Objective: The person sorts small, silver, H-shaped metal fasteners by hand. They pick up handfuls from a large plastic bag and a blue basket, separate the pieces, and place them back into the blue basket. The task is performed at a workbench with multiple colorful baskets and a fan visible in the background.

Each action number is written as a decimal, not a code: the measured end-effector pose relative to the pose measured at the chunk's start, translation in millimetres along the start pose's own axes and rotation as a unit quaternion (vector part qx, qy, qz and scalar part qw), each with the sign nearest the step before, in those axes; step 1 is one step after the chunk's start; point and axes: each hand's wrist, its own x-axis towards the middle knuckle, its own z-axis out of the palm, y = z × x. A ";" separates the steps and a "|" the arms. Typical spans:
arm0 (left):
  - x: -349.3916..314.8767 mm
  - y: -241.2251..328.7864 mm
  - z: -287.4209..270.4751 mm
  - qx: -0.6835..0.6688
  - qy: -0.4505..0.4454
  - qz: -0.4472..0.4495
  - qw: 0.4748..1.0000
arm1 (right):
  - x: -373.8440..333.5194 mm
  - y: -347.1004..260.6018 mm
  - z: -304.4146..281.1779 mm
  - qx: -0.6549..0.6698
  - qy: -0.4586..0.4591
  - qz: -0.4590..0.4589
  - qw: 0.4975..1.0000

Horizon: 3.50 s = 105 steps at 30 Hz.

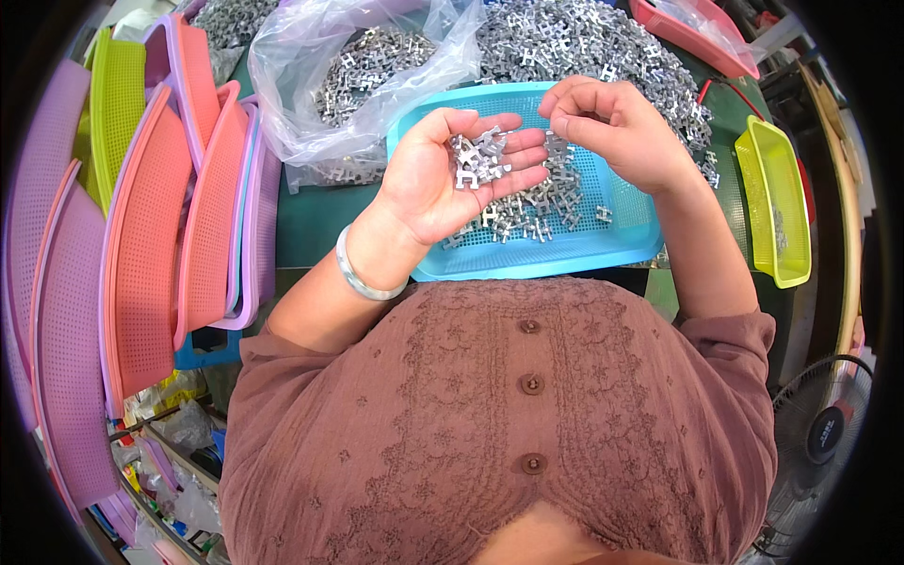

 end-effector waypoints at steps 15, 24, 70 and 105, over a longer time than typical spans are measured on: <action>-0.2 -1.6 3.1 0.020 -0.005 -0.024 0.999 | 5.5 12.2 -1.2 0.172 -0.032 0.091 0.980; -0.8 -1.0 1.7 0.017 -0.019 -0.026 0.999 | 5.4 12.6 -0.3 0.206 -0.023 0.105 0.973; -3.7 -0.9 -0.6 0.058 -0.042 -0.007 0.997 | 3.1 -4.0 16.6 0.004 0.010 -0.039 0.999; -4.2 0.7 0.4 0.060 0.006 0.018 0.998 | -5.8 -1.2 -13.3 -0.165 0.084 -0.118 0.976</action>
